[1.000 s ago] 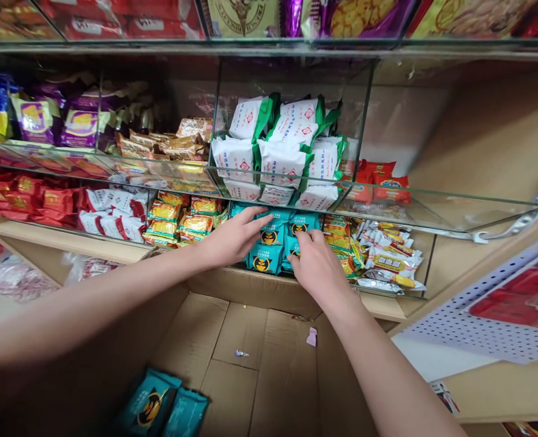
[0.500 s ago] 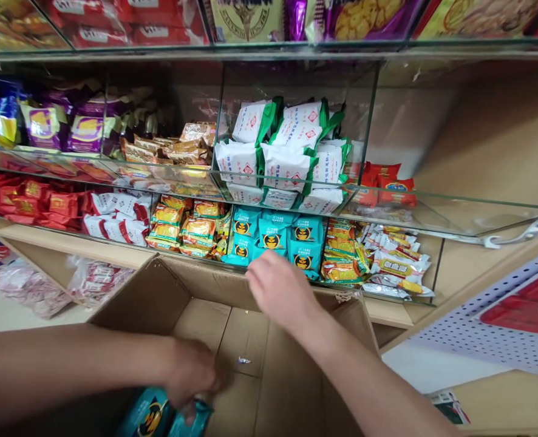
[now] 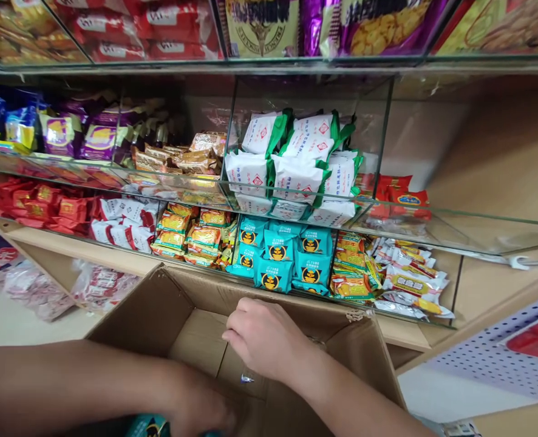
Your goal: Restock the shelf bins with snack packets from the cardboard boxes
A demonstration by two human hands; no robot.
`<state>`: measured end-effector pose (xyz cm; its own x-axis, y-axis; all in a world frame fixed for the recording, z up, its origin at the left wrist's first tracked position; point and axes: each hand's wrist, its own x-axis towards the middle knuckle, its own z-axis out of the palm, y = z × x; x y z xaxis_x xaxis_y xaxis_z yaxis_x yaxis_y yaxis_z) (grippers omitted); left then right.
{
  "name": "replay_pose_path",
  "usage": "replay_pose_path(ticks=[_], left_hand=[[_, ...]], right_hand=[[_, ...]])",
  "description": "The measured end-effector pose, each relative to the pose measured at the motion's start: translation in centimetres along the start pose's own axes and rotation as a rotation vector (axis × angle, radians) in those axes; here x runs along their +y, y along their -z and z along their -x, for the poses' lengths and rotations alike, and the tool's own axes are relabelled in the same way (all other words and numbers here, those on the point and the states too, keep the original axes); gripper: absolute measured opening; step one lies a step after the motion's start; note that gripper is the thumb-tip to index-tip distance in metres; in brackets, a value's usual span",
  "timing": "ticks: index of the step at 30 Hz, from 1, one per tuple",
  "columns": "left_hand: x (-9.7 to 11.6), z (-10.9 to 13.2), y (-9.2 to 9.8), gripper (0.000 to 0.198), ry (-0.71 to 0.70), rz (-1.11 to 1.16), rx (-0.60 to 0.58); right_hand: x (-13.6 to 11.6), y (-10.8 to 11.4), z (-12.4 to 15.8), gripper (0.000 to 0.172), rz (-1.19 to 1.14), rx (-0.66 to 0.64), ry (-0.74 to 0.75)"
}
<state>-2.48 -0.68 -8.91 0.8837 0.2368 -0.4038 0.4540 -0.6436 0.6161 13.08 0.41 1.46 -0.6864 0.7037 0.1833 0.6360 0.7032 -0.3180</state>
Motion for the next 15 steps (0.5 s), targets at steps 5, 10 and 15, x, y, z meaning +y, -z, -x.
replay_pose_path(ticks=[5, 10, 15], left_hand=[[4.8, 2.3, 8.5, 0.014, -0.049, 0.334, 0.31], [5.0, 3.1, 10.9, 0.033, 0.007, 0.831, 0.739], [4.9, 2.8, 10.6, 0.041, -0.02, 0.928, 0.867]], right_hand=[[0.3, 2.3, 0.2, 0.034, -0.272, 0.15, -0.091], [1.8, 3.6, 0.6, 0.04, -0.496, 0.346, -0.289], [2.2, 3.1, 0.3, 0.038, -0.373, 0.282, -0.329]])
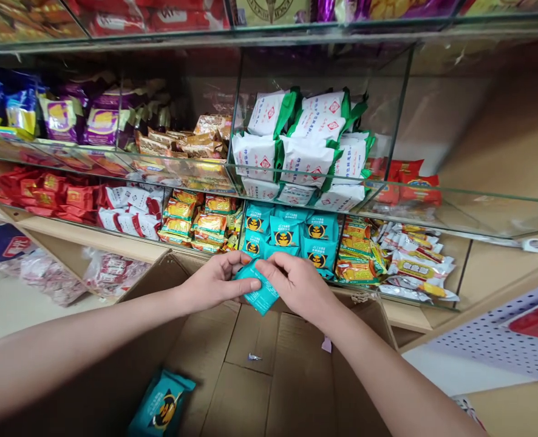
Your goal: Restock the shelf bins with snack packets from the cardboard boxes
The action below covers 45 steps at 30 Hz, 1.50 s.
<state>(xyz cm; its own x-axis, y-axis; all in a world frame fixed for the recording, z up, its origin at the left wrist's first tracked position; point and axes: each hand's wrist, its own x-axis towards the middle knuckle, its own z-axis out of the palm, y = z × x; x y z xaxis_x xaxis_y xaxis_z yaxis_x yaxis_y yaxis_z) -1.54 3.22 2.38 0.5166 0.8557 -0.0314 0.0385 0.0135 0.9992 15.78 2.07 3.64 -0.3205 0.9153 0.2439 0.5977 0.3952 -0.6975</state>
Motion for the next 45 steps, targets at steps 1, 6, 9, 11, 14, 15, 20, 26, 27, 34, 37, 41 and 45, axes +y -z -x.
replay_pose_path(ticks=[1, 6, 9, 11, 14, 15, 20, 26, 27, 34, 37, 41, 45], left_hand=[[0.0, 0.0, -0.1, 0.042, 0.004, 0.011, -0.005], [0.1, 0.0, 0.1, 0.038, -0.005, 0.023, -0.028], [-0.2, -0.1, 0.4, 0.038, -0.029, -0.03, -0.044], [-0.5, -0.2, 0.6, 0.04, -0.042, -0.059, -0.049], [-0.6, -0.2, 0.7, 0.039, -0.059, -0.07, -0.055], [-0.6, -0.2, 0.7, 0.039, -0.06, -0.071, -0.054], [-0.4, 0.0, 0.4, 0.038, -0.042, -0.054, -0.038], [-0.4, 0.1, 0.4, 0.035, -0.07, -0.031, -0.008], [-0.4, 0.0, 0.5, 0.035, -0.073, -0.044, 0.01], [0.4, -0.1, 0.7, 0.04, -0.136, 0.041, 0.106], [1.0, 0.1, 0.7, 0.056, -0.01, 0.229, 0.016], [1.3, 0.3, 0.8, 0.048, 0.023, 0.289, -0.074], [0.9, 0.2, 0.9, 0.054, -0.135, 0.245, -0.003]], right_hand=[[-0.1, -0.2, 0.0, 0.037, 0.028, 0.013, 0.006], [-0.3, -0.7, 0.0, 0.038, 0.12, 0.077, 0.022], [-0.3, -0.7, 0.1, 0.038, 0.157, 0.067, 0.047], [-0.3, -0.7, 0.1, 0.039, 0.161, 0.064, 0.065], [-0.4, -0.6, 0.2, 0.04, 0.142, 0.045, 0.072], [-0.5, -0.6, 0.2, 0.04, 0.133, 0.038, 0.07], [-0.5, -0.5, 0.2, 0.04, 0.115, 0.032, 0.088], [-0.5, -0.3, 0.3, 0.04, 0.087, 0.023, 0.067], [-0.5, -0.3, 0.4, 0.038, 0.065, 0.009, 0.053], [-0.6, -0.2, 0.6, 0.024, 0.072, 0.074, -0.005], [-0.5, -0.4, 0.6, 0.015, 0.191, 0.222, 0.195], [-0.3, -0.9, 0.6, 0.014, 0.233, 0.291, 0.414], [0.0, -0.9, 0.6, 0.032, 0.251, 0.281, 0.34]])
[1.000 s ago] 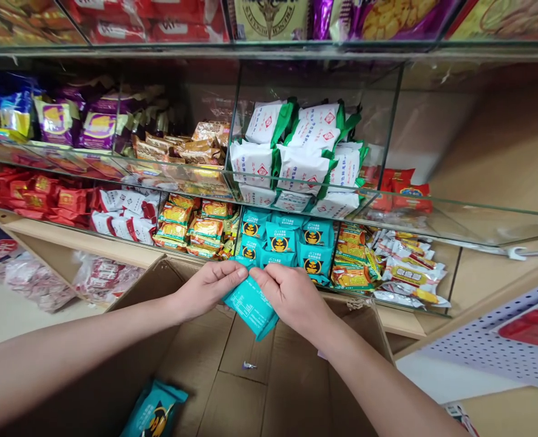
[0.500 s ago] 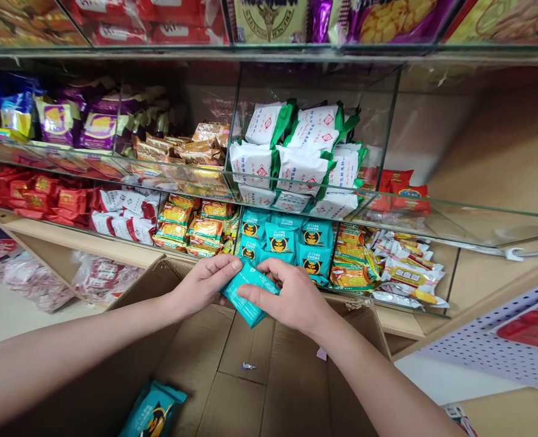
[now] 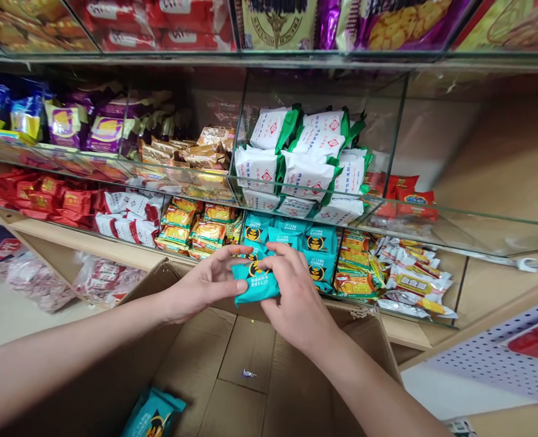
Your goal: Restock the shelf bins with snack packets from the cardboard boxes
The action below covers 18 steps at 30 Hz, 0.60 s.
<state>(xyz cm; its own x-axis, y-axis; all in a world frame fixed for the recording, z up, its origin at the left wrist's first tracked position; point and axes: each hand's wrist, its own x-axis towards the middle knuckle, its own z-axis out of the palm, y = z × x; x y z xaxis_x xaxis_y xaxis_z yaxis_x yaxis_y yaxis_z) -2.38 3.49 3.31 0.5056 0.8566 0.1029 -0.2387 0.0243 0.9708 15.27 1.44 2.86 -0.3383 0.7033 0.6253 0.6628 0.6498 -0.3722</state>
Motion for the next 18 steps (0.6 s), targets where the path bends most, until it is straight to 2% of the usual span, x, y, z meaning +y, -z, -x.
replay_pose_path(ticks=[2, 4, 6, 11, 13, 16, 18], left_hand=[[-0.3, -0.1, 0.2, 0.057, -0.071, -0.036, 0.012], [-0.4, -0.4, 0.6, 0.059, -0.12, -0.1, 0.031], [-0.2, -0.7, 1.1, 0.06, -0.169, -0.174, 0.08], [0.7, -1.5, 2.4, 0.061, -0.301, -0.263, 0.201], [0.7, -1.6, 2.4, 0.058, -0.314, -0.235, 0.227], [0.0, -1.3, 1.6, 0.049, -0.272, -0.195, 0.152], [-0.4, -0.9, 1.0, 0.041, -0.254, -0.254, 0.089]], right_hand=[[0.3, -0.1, 0.0, 0.051, -0.013, -0.043, -0.067], [0.7, -0.1, 0.1, 0.061, -0.061, -0.075, -0.13], [1.0, -0.2, 0.0, 0.059, -0.115, -0.066, -0.169], [1.4, 0.2, -0.3, 0.034, -0.181, 0.025, -0.281], [1.4, 0.2, -0.5, 0.034, -0.261, 0.029, -0.37], [1.5, -0.2, -0.6, 0.049, -0.509, -0.028, -0.461], [1.4, -0.5, -0.5, 0.051, -0.608, -0.084, -0.472]])
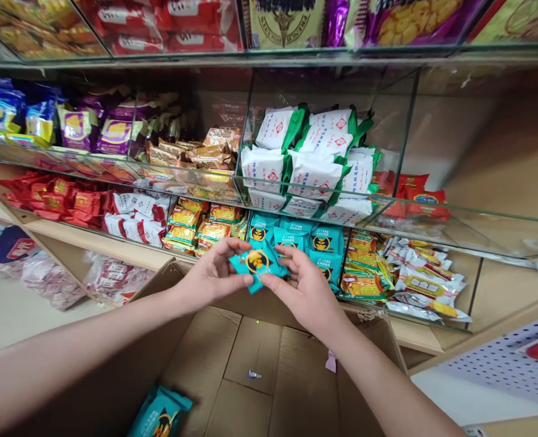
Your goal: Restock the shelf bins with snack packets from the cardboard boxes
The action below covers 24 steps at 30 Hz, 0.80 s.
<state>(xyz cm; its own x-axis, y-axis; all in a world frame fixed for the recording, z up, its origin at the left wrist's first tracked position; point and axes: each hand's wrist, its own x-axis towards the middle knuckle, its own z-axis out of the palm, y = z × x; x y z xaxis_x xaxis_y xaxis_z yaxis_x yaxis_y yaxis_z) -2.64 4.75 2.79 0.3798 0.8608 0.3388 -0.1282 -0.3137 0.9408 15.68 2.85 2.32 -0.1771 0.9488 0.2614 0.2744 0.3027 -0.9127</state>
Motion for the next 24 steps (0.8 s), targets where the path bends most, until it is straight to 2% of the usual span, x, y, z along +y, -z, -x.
replay_pose_path(ticks=[2, 4, 8, 11, 14, 18, 22, 24], left_hand=[[0.1, 0.4, -0.3, 0.04, -0.031, -0.145, -0.029], [0.4, 0.7, -0.2, 0.047, -0.095, -0.313, -0.056], [1.0, 0.5, 0.7, 0.056, -0.184, -0.432, -0.15], [0.5, -0.4, 1.6, 0.059, -0.181, -0.364, -0.022], [-1.0, -1.6, 2.8, 0.048, -0.16, -0.278, 0.138], [-2.5, -2.8, 3.8, 0.037, -0.077, -0.276, 0.292], [-2.3, -3.1, 3.4, 0.037, 0.057, -0.172, 0.297], [-2.2, -3.2, 3.1, 0.036, 0.075, -0.172, 0.294]], right_hand=[[0.0, -0.3, 0.2, 0.043, 0.044, -0.008, 0.018], [-0.4, -0.5, 0.5, 0.036, 0.166, 0.01, 0.053], [-1.2, -0.3, 0.8, 0.039, 0.367, -0.013, 0.137], [-1.2, 0.7, 0.4, 0.033, 0.478, 0.108, 0.253], [-0.5, 2.1, -0.3, 0.024, 0.633, 0.293, 0.359], [0.5, 3.0, -0.9, 0.023, 0.776, 0.338, 0.405], [1.3, 2.8, -1.0, 0.024, 0.892, 0.335, 0.417], [1.5, 2.6, -1.0, 0.024, 0.943, 0.343, 0.434]])
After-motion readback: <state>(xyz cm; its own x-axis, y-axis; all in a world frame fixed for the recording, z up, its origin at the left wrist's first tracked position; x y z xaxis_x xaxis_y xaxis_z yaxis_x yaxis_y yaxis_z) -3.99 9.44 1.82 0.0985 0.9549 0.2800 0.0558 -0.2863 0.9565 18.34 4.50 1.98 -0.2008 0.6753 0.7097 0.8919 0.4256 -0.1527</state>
